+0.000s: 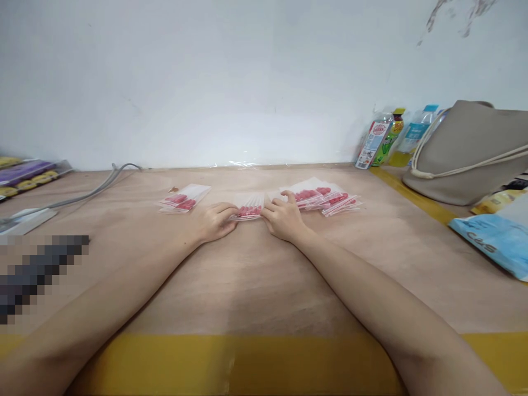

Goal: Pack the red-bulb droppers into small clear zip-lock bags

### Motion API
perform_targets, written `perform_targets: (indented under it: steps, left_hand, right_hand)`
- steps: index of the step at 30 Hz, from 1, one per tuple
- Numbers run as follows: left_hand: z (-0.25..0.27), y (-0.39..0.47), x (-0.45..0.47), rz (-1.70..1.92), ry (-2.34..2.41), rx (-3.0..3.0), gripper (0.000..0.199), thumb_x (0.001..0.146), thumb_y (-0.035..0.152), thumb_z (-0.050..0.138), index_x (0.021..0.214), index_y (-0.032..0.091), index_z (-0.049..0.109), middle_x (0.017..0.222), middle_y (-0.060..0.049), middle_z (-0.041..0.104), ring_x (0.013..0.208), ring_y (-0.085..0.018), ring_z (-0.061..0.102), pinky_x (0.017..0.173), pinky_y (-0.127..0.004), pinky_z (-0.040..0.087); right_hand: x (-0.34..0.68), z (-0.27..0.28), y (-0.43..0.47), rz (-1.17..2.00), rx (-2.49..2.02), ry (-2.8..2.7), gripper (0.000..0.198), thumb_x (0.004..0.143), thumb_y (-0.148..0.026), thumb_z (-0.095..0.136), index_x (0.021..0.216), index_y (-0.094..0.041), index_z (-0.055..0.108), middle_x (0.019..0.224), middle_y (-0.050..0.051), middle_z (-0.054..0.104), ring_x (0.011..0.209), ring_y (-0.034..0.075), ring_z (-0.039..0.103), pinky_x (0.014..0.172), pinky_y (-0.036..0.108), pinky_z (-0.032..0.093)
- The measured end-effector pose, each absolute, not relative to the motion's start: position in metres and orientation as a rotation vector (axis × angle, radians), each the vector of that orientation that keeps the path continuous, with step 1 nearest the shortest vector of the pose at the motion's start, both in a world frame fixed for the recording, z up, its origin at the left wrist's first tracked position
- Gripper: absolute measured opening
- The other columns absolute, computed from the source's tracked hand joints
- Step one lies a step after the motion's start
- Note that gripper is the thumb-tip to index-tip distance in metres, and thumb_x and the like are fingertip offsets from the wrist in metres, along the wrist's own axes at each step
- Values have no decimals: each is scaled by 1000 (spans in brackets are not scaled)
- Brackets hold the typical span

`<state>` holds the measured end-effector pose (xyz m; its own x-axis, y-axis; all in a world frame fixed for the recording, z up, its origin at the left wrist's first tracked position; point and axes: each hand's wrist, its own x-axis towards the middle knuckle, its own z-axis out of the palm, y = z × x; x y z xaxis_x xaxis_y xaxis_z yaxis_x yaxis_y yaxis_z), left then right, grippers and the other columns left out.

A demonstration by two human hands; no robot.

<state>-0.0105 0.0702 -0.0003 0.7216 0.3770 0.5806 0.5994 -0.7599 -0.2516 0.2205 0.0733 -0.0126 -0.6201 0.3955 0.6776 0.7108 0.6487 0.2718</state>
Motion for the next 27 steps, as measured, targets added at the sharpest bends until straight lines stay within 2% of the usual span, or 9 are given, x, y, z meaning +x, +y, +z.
perform_targets:
  steps: [4, 18, 27]
  left_hand:
    - [-11, 80, 8, -856, -647, -2515, 15, 86, 18, 47, 92, 16, 61, 94, -6, 67, 88, -16, 63, 78, -29, 52]
    - [-16, 87, 18, -854, -601, -2478, 19, 86, 17, 45, 80, 16, 62, 84, -7, 69, 76, -17, 64, 70, -31, 52]
    - [-11, 83, 13, -815, -643, -2484, 19, 87, 20, 45, 79, 17, 62, 83, -6, 69, 76, -16, 63, 73, -31, 50]
  right_hand:
    - [215, -14, 75, -715, -819, -2288, 21, 85, -21, 45, 78, -18, 65, 72, 1, 66, 74, 15, 50, 89, 41, 19]
    - [205, -12, 71, -718, -768, -2275, 22, 86, -20, 43, 77, -18, 64, 69, 2, 64, 74, 16, 48, 91, 42, 18]
    - [212, -11, 71, -679, -756, -2300, 22, 85, -18, 44, 78, -20, 64, 70, 0, 65, 76, 15, 48, 91, 42, 16]
